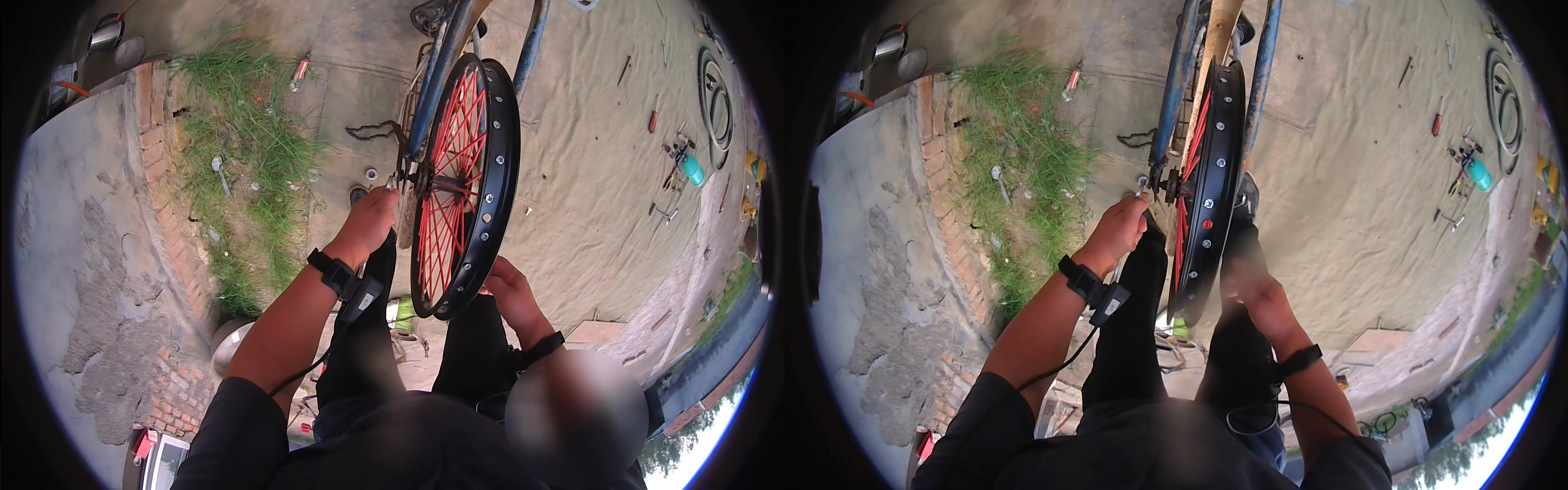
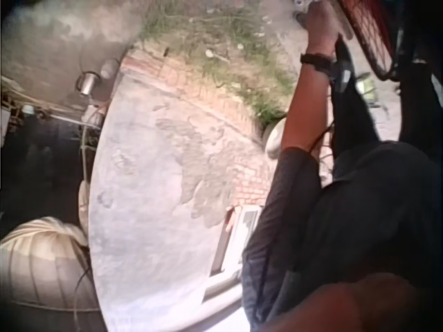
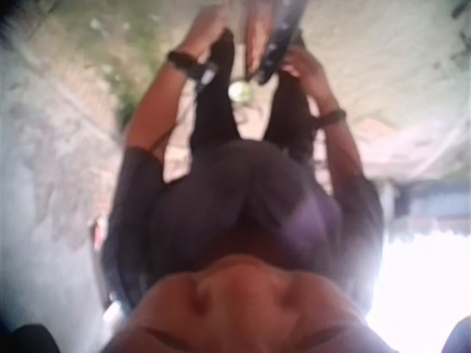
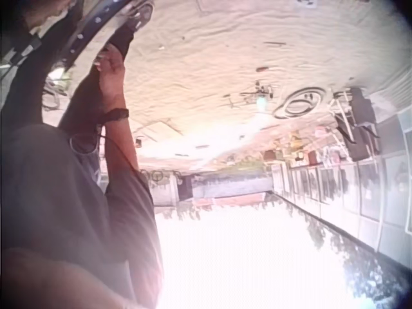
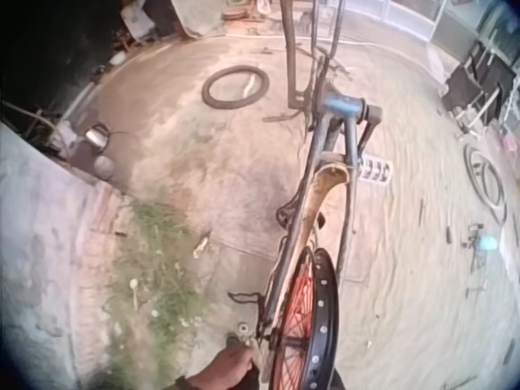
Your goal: The person walks from an indoor workspace to an outdoor yard and uses a wrench to loosen and remove the rear wheel of a bicycle. They manipulate the axle nuts and chain area, then lift the wheel off the frame and set it on the ground.
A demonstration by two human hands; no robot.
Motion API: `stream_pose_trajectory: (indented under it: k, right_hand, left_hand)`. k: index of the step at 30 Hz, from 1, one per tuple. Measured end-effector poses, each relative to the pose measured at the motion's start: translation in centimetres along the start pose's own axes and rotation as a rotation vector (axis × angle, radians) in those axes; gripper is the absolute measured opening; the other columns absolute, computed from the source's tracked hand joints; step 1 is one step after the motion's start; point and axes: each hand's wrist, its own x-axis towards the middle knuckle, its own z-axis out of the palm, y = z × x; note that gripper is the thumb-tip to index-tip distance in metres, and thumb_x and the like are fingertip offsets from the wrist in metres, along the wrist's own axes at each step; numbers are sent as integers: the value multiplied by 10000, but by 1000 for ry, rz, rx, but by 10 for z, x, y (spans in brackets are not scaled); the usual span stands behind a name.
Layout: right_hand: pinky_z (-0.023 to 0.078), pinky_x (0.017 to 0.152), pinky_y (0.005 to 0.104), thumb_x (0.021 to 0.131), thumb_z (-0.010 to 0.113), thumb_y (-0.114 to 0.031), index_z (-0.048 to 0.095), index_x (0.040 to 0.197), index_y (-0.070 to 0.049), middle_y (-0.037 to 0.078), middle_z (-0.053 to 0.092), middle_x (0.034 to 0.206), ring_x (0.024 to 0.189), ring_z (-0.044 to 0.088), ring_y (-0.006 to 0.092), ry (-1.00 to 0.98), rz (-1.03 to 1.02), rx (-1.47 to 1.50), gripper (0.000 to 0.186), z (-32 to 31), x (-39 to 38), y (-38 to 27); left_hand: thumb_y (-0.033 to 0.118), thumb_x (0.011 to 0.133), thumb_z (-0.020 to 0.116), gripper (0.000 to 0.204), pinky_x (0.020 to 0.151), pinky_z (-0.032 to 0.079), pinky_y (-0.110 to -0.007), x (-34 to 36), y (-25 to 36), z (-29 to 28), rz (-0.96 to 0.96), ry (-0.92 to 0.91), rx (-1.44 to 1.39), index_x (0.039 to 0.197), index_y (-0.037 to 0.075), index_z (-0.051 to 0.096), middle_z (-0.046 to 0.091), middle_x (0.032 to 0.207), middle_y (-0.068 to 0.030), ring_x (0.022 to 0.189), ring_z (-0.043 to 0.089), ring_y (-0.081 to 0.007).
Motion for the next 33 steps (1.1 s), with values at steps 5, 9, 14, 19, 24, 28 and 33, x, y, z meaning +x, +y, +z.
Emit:
stream_pose_trajectory:
  k: [5,9,14,19,24,28,33]
  right_hand:
    - [523,875,297,1004,585,-167,512,1453,-17,60,699,1161,994,678,143,27,32,11,479,-6,6,-4]
    - [523,882,303,996,571,-149,492,1476,-18,72,689,1190,998,685,154,22,24,32,504,-11,11,0]
    - [522,885,304,989,569,-133,468,1499,-20,77,683,1199,1007,686,162,11,26,57,531,-17,18,6]
    - [523,880,302,985,573,-123,465,1501,-19,79,681,1199,1000,685,161,-8,18,102,537,-20,22,11]
    - [524,868,297,990,574,-124,476,1493,-17,83,678,1206,984,683,157,-13,5,100,524,-21,27,7]
    - [527,863,301,1005,584,-152,498,1470,-9,89,678,1201,982,684,162,36,7,81,493,-17,30,-11]
    - [529,850,299,1029,561,-181,496,1469,-27,97,670,1193,971,685,173,83,-69,33,470,-21,51,-27]
  left_hand:
    - [470,1010,528,363,522,353,-276,4,-2,6,33,29,86,933,117,566,522,753,-7,590,440,-111]
    - [444,1015,521,342,516,361,-273,-3,6,10,-57,-6,-12,975,107,566,536,758,-16,603,469,-115]
    - [324,1035,499,237,499,383,-268,-14,27,16,-124,-37,-100,984,94,524,551,794,-26,603,478,-114]
    - [193,1045,470,123,518,441,-280,-13,30,13,-28,-116,-53,1041,70,481,572,830,-42,619,516,-119]
    - [159,1065,440,199,588,500,-308,-3,-8,5,147,-116,95,1219,33,439,590,861,-35,667,563,-118]
    - [165,1051,470,239,662,526,-385,44,-59,-12,455,-129,340,1239,17,467,641,885,-99,732,640,-237]
    - [154,1014,512,268,735,524,-496,53,-16,-11,450,94,911,1235,3,497,658,922,-239,843,640,-450]
